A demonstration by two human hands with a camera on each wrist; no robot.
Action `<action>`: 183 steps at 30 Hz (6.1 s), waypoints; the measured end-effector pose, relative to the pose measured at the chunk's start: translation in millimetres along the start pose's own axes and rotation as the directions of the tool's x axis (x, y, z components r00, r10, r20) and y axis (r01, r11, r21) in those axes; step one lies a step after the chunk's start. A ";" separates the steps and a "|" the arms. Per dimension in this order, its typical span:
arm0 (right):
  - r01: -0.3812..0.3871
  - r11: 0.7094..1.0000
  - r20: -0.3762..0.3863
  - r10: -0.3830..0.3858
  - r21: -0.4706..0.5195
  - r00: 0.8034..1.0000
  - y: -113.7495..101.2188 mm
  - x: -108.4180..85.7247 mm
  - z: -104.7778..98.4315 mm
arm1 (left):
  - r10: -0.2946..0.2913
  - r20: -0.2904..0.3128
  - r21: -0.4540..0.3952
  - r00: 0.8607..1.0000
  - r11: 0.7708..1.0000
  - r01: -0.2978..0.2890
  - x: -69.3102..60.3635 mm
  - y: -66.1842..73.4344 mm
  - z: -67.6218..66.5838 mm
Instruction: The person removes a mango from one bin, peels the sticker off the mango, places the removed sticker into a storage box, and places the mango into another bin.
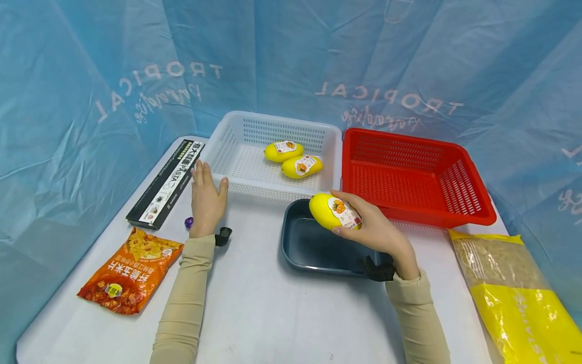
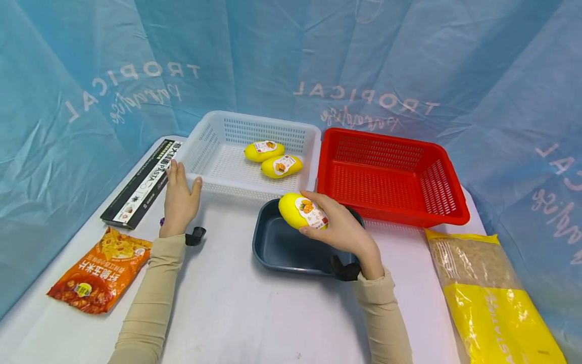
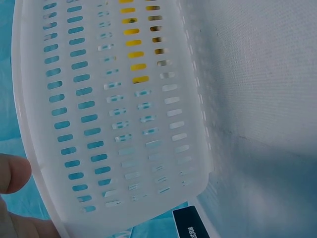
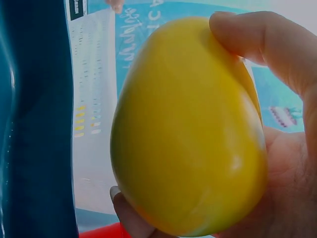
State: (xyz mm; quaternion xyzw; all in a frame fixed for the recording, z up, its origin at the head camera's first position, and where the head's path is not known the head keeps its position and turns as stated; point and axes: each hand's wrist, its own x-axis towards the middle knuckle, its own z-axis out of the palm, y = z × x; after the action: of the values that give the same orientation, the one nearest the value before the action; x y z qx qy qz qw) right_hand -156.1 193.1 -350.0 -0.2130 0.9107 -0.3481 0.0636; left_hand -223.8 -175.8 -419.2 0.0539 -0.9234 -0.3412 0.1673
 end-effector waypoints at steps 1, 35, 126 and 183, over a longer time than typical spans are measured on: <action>0.001 1.000 -0.004 -0.001 -0.006 1.000 0.2 -3.1 0.4 | 0.000 0.001 0.001 1.000 1.000 0.000 -0.1 -0.1 0.4; 0.198 0.979 0.099 -0.203 0.058 0.974 -10.4 -78.0 53.4 | 0.526 -0.007 -0.202 0.851 0.832 -0.516 -62.5 95.1 22.2; 0.118 0.964 0.180 -0.163 0.238 0.970 47.7 -77.1 126.3 | 0.923 0.351 -0.308 0.160 0.275 -0.911 -152.5 125.6 33.4; 0.045 0.984 0.233 -0.085 0.172 0.969 40.1 -76.5 130.2 | 0.337 0.717 -0.259 0.610 0.941 -0.215 -64.5 149.5 30.5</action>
State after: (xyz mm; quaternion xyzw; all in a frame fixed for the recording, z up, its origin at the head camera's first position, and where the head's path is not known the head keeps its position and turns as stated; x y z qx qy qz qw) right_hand -66.6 173.9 -476.6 -0.2771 0.8568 -0.3963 0.1790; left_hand -171.6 -29.5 -361.6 -0.2479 -0.8782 -0.3696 -0.1755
